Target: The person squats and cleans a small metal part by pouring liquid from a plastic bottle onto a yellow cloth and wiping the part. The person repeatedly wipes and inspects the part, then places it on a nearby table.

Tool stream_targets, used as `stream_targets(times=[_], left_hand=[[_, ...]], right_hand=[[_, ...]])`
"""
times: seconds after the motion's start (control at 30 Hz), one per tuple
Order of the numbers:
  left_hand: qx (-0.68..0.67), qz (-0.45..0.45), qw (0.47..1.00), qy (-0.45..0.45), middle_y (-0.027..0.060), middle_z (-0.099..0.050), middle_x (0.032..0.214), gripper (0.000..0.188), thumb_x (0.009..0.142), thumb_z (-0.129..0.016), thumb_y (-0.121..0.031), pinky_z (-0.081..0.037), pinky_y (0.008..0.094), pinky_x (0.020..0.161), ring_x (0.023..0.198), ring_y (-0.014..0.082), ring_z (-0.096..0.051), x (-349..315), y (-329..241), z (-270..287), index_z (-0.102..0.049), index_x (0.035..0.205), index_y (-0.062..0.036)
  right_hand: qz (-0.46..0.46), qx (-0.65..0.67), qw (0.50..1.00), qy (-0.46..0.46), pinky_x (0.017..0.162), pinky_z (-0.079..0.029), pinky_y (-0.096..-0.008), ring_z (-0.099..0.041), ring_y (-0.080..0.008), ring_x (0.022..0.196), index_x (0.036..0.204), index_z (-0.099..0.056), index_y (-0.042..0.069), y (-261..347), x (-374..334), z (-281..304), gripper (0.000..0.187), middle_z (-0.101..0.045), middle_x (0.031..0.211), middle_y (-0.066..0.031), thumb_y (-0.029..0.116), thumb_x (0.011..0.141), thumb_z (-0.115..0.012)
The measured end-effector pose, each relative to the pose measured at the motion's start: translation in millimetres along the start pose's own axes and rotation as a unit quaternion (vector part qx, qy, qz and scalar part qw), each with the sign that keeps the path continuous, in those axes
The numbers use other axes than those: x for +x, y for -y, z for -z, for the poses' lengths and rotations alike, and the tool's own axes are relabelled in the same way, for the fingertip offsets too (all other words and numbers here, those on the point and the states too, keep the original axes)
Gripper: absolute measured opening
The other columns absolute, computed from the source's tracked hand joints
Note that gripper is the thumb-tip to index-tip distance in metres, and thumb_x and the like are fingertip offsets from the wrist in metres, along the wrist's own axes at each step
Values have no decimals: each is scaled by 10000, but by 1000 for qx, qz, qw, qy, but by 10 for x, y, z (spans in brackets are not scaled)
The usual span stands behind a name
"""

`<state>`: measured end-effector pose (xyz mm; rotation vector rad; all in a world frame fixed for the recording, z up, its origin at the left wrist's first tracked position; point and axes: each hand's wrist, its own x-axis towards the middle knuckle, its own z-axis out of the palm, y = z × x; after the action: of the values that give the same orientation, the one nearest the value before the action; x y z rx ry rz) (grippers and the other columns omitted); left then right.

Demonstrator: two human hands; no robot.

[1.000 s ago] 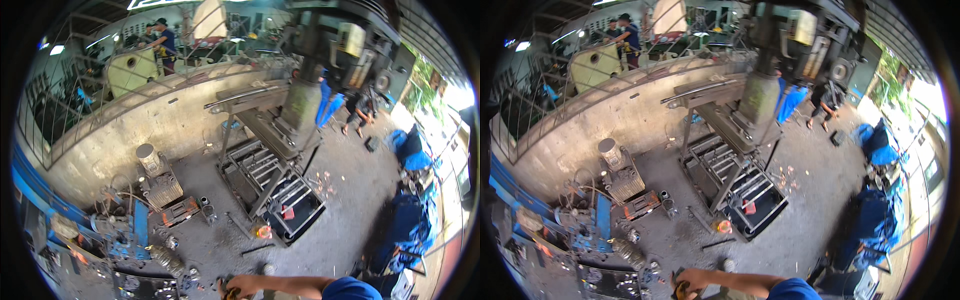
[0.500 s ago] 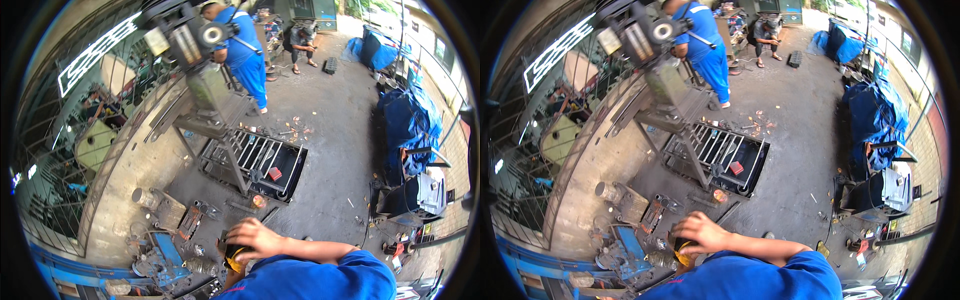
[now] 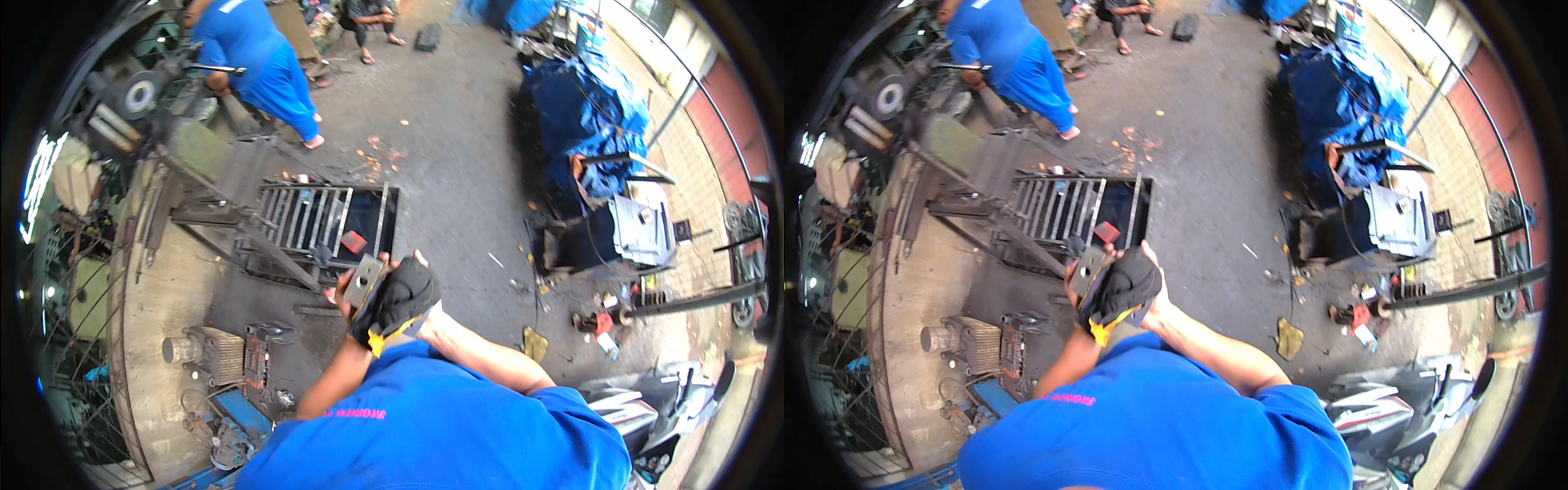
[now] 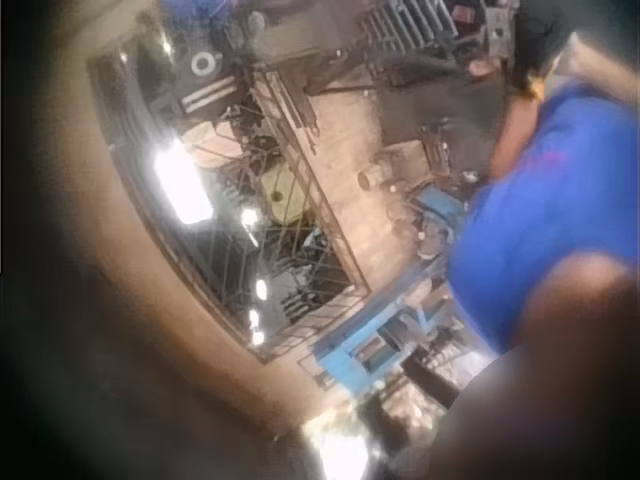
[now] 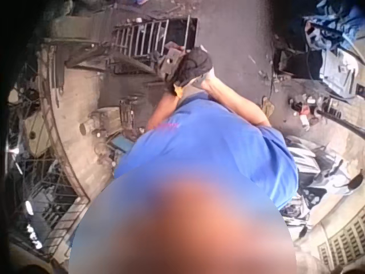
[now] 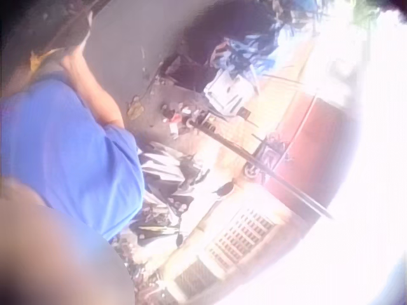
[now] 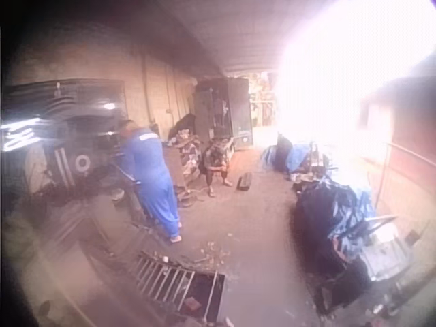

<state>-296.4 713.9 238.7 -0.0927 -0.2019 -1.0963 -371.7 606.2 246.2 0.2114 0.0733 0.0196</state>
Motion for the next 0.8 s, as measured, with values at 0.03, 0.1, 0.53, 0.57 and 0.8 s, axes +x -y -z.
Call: stream_targets(times=[0.03, 0.1, 0.53, 0.57, 0.8], left_hand=[[13, 19, 999, -22, 237, -553, 1405, 666, 972, -426, -478, -388, 531, 1143, 1329, 392, -515, 228, 58, 23, -499, 1402, 26], [53, 63, 995, -48, 243, -558, 1392, 629, 977, -444, -435, -375, 495, 1165, 1336, 370, -513, 633, 132, 37, -504, 1379, 44], [828, -162, 534, 62, 166, -731, 1114, 328, 823, -805, -103, -573, 365, 789, 1011, 300, -725, 3357, -153, -690, -724, 1126, -5], [853, -211, 470, 80, 140, -744, 1042, 320, 795, -830, -99, -575, 344, 716, 925, 274, -739, 3519, -243, -782, -735, 1090, -19], [884, 30, 391, 255, 219, -607, 1171, 430, 877, -691, -53, -517, 445, 961, 1076, 376, -631, 4491, -274, -604, -611, 1294, 19]], right_hand=[[38, -5, 999, -26, 1044, -474, -448, -633, -249, 1102, 1037, -684, 106, 166, -12, -44, 436, -688, 1201, -63, 511, 1013, -524], [73, 118, 990, 5, 1065, -463, -427, -619, -243, 1132, 1147, -659, 108, 443, -9, -120, 424, -674, 1222, -75, 490, 1007, -542], [167, 0, 974, 151, 1186, -295, -599, -373, -382, 1444, 1556, -394, 219, 2305, 1004, -851, 946, -405, 1571, -151, 870, 873, -331], [187, -16, 963, 192, 1199, -269, -618, -340, -396, 1471, 1557, -392, 211, 2426, 1128, -962, 960, -390, 1584, -155, 877, 869, -321], [289, -27, 956, -45, 1090, -433, -620, -507, -433, 1308, 1519, -430, 205, 3301, 1700, -1339, 732, -511, 1437, -195, 698, 983, -352]])
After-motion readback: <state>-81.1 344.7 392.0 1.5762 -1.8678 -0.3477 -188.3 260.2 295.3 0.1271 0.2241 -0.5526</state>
